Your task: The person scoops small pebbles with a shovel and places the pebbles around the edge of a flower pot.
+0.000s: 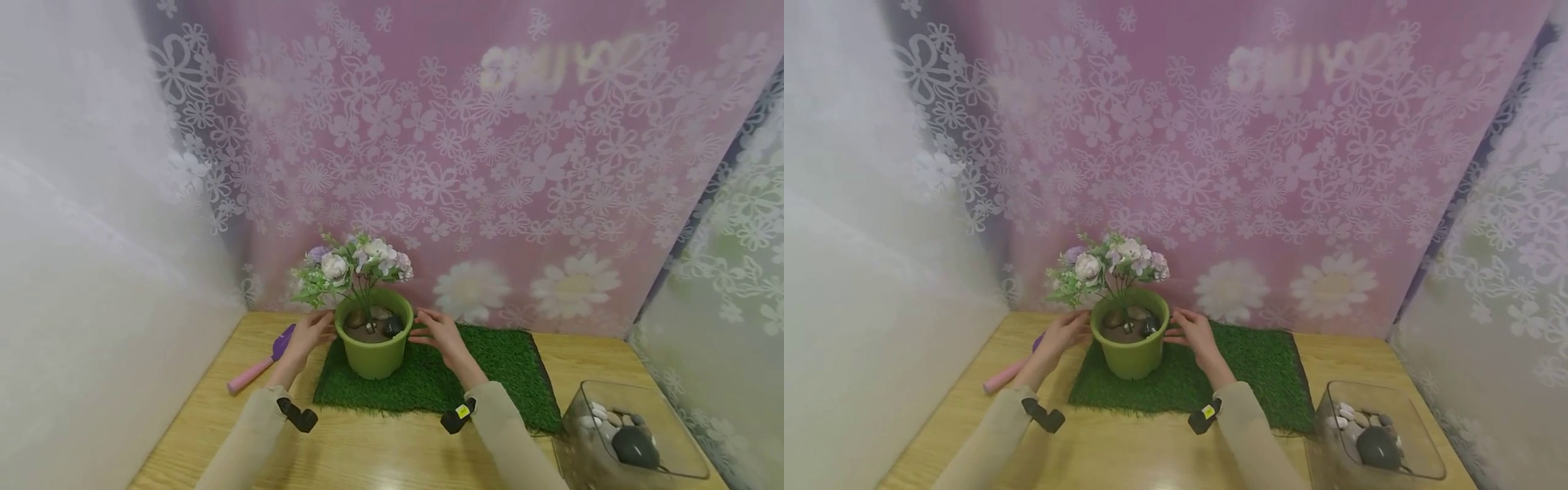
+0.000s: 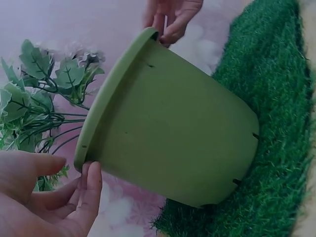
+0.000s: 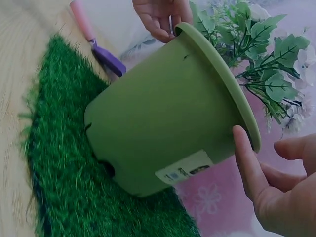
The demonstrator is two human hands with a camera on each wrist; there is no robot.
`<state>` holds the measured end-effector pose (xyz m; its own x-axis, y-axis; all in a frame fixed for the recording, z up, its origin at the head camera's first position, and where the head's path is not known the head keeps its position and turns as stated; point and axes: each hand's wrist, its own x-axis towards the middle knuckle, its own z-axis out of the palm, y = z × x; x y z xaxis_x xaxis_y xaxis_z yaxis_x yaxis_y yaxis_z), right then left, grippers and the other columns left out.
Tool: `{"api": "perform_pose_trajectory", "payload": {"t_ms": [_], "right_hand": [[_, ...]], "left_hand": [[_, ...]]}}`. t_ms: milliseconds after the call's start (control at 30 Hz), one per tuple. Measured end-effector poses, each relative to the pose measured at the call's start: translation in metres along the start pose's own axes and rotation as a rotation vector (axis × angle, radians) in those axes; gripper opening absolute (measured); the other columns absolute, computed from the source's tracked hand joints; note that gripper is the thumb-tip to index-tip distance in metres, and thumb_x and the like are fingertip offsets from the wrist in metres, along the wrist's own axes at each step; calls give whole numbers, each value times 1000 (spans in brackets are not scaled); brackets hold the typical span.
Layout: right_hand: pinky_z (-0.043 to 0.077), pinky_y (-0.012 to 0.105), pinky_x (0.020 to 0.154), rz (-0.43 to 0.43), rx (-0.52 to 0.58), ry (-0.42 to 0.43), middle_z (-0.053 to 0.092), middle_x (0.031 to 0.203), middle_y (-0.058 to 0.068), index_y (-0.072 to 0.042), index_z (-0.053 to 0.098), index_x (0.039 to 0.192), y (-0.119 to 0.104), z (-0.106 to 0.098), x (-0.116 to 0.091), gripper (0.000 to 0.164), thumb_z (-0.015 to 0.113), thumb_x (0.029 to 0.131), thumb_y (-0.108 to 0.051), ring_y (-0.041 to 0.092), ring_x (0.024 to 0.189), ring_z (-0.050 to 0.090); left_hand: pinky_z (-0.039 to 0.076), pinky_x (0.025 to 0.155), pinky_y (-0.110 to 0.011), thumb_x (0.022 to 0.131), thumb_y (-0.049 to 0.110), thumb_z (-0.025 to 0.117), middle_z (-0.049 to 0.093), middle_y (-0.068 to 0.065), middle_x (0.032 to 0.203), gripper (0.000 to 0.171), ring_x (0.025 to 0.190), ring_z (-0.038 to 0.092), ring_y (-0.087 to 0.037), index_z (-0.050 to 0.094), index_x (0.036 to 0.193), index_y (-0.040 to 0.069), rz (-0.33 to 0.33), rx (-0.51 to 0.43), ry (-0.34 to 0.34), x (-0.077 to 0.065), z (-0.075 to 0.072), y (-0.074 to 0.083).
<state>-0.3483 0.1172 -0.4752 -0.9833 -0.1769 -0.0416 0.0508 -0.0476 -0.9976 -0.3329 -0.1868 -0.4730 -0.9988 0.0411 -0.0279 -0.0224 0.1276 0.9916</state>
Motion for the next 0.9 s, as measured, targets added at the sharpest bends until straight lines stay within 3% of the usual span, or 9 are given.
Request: {"api": "perform_pose_trajectory", "payload": {"t_ms": [133,267,500,767,900], "right_hand": [[55,43,95,19,27,-12,51,139,29,5,44,149,-1,2,2,46,50,108,-16,16,89,69],[57,39,92,25,45,-16,49,143,29,4,44,149,-3,3,1,49,56,105,-13,14,87,68],[57,37,90,52,82,19,55,134,27,3,49,146,-5,5,2,48,61,101,-7,15,87,66],[56,39,93,59,63,38,52,139,28,3,49,147,-8,7,2,49,61,100,-5,21,99,66],[52,45,100,48,34,35,51,143,27,1,49,147,-15,6,1,49,61,100,-6,29,110,63]], "left_hand": [[50,102,-45,108,20,50,52,-27,142,47,110,65,-23,45,149,-3,-41,-2,-18,3,-1,3],[48,105,-45,108,18,51,47,-28,147,49,122,60,-32,43,150,-4,-60,-23,-39,3,-2,5],[46,107,-42,108,18,51,42,-27,152,51,134,49,-39,40,152,-3,-77,-69,-66,3,-3,9],[40,113,-49,106,16,53,44,-27,150,50,129,53,-34,41,151,-3,-81,-96,-57,5,-1,10],[43,110,-45,106,16,53,45,-25,149,51,127,54,-31,41,152,-2,-78,-108,-49,6,0,14]]}}
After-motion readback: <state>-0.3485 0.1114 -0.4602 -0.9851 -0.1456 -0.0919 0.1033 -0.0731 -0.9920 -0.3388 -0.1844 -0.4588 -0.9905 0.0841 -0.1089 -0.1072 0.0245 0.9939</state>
